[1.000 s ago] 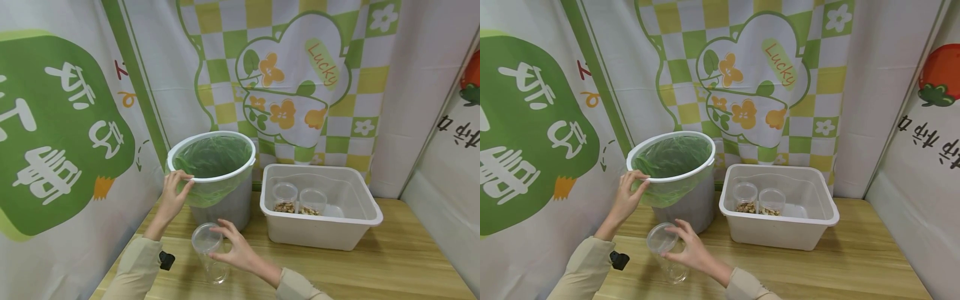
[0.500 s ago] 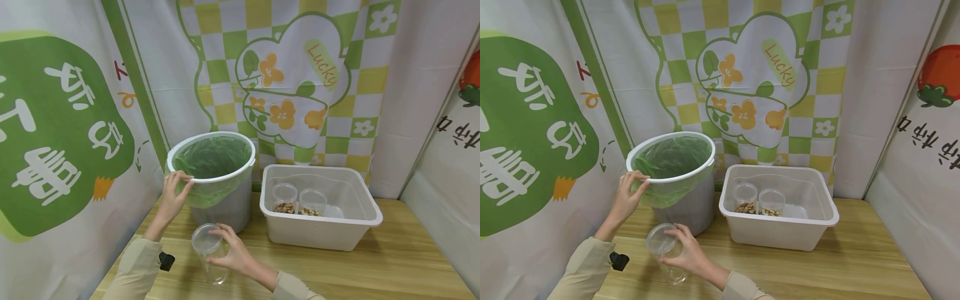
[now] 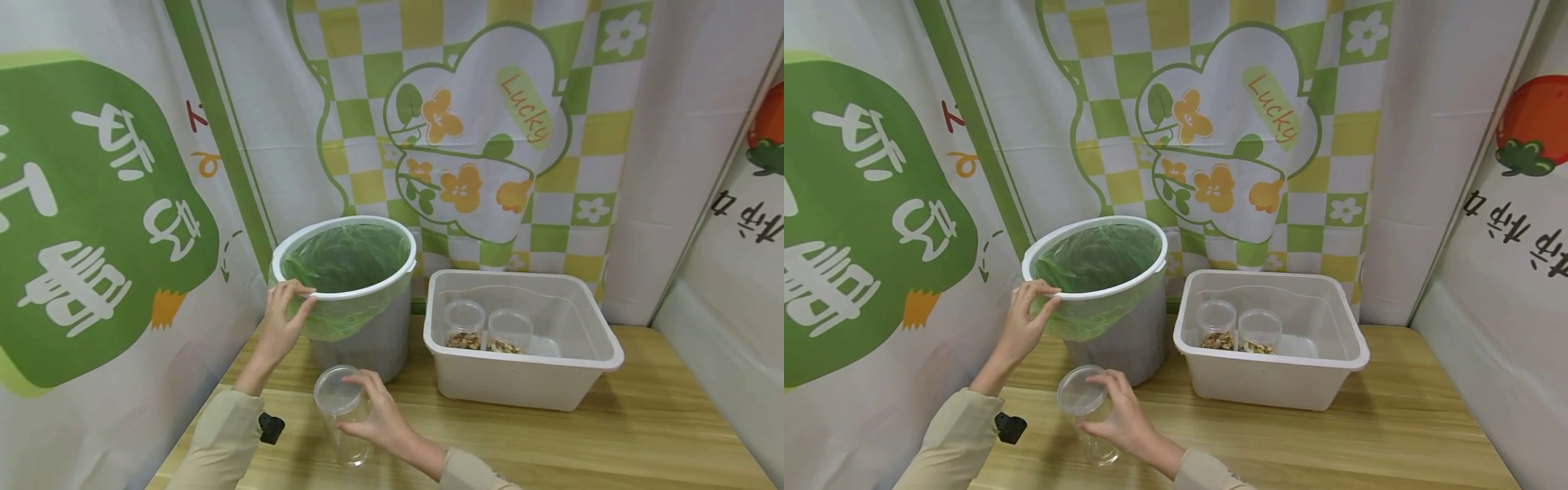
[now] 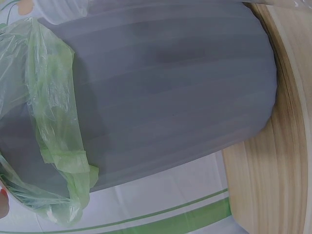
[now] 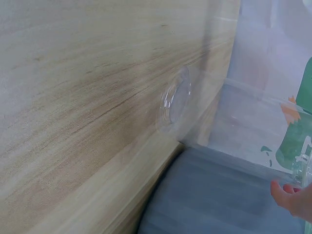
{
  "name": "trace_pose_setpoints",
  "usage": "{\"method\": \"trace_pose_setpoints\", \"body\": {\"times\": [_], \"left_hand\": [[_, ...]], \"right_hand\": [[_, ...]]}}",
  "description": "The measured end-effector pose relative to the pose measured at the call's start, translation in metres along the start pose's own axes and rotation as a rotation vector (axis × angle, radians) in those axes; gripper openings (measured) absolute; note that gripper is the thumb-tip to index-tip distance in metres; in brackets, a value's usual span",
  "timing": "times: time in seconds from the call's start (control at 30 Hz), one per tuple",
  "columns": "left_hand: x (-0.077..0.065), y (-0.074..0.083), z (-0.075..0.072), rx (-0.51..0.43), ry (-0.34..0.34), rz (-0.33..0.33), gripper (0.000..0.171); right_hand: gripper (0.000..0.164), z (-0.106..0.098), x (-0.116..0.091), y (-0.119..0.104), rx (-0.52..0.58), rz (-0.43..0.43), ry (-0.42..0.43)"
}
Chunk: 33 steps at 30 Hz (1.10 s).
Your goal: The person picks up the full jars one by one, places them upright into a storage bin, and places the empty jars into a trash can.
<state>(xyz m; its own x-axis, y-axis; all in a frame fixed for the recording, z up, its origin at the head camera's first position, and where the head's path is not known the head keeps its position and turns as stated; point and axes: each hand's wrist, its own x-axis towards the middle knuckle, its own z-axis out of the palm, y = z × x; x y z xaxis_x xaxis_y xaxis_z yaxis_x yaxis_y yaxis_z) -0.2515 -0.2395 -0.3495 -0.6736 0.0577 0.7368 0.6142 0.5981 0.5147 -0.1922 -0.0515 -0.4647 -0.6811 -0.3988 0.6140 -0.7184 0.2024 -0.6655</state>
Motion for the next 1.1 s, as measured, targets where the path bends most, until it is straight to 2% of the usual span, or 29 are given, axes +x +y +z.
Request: {"method": "trace_pose_setpoints", "body": {"times": [0.27, 0.37, 0.5, 1.1], "left_hand": [[0.000, -0.001, 0.001, -0.006, 0.011, 0.015, 0.012], [0.000, -0.001, 0.000, -0.005, 0.009, 0.014, 0.012], [0.000, 0.000, 0.000, -0.003, 0.006, 0.009, 0.012], [0.000, 0.001, -0.001, -0.003, -0.014, -0.014, 0.012]], "right_hand": [[0.068, 0.000, -0.003, 0.003, 0.001, -0.039, 0.107], [0.066, -0.010, -0.002, -0.011, 0.008, -0.045, 0.139], [0.062, -0.026, 0.002, -0.033, 0.015, -0.050, 0.148], [0.062, -0.058, 0.009, -0.043, 0.021, -0.066, 0.238]]}}
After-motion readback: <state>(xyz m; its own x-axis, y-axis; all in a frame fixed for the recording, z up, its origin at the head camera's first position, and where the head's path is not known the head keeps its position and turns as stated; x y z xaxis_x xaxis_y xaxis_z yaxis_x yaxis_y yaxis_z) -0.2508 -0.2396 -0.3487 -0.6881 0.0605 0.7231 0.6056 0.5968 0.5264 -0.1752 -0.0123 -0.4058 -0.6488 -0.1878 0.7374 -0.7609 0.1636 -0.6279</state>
